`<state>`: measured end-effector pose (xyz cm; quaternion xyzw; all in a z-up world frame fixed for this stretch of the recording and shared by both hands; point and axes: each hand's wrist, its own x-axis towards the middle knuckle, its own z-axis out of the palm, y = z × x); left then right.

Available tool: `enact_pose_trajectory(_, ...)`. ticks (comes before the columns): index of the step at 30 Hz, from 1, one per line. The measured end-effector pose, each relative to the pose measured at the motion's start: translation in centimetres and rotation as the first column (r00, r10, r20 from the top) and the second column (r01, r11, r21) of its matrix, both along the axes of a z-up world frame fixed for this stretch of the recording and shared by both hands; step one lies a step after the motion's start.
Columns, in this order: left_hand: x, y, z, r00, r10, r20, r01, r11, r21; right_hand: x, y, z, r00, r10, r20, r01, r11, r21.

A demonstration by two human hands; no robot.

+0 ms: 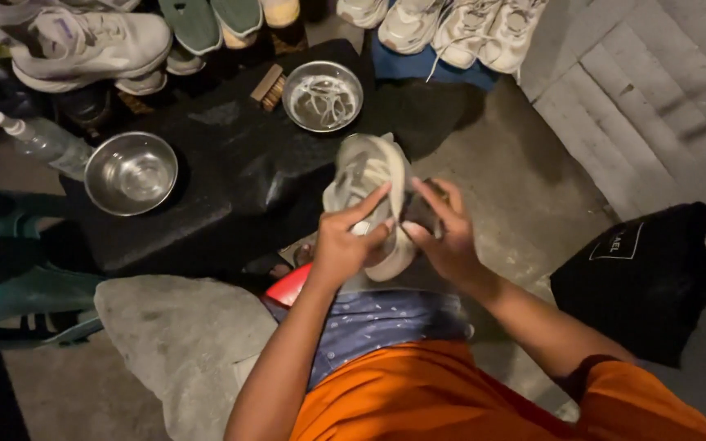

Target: The person scrubs a white sneaker using a brush and a cleaning solution from a metal bowl. They repeatedly dip the brush into the solution and scrub the shoe's upper and sole, then wipe the shoe with a cloth.

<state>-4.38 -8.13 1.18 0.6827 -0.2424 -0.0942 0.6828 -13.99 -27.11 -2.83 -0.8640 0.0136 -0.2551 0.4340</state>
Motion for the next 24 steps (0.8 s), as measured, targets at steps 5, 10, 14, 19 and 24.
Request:
enact_pose_trajectory(5,1.4,-0.9,-3.2,0.997,-0.046,0.059,0.053,0.991,-0.121,-0.8,0.0,2.6,0.997,0.078,-0.006,-0.079,0.993,-0.089)
enact_pose_trajectory(10,2.6,-0.5,-7.5,0.996,-0.08,0.027,0.082,0.992,-0.094,0.5,-0.4,0.7,0.978,0.16,0.137,-0.138,0.979,-0.153)
enact_pose_trajectory(14,3.5,0.2,-7.0,0.993,-0.116,-0.016,0.113,0.988,-0.104,2.3,-0.7,0.7,0.999,-0.045,0.002,0.045,0.997,-0.061)
enact_pose_trajectory(19,4.2,0.1,-6.7,0.99,-0.126,0.058,0.131,0.987,-0.09,0.0,0.4,0.9,0.983,0.172,0.067,-0.154,0.964,-0.218)
enact_pose_trajectory(24,3.1,0.4,-5.5,0.984,-0.176,-0.02,0.174,0.982,-0.075,0.0,1.4,1.5,0.999,0.02,0.046,-0.016,0.996,-0.091)
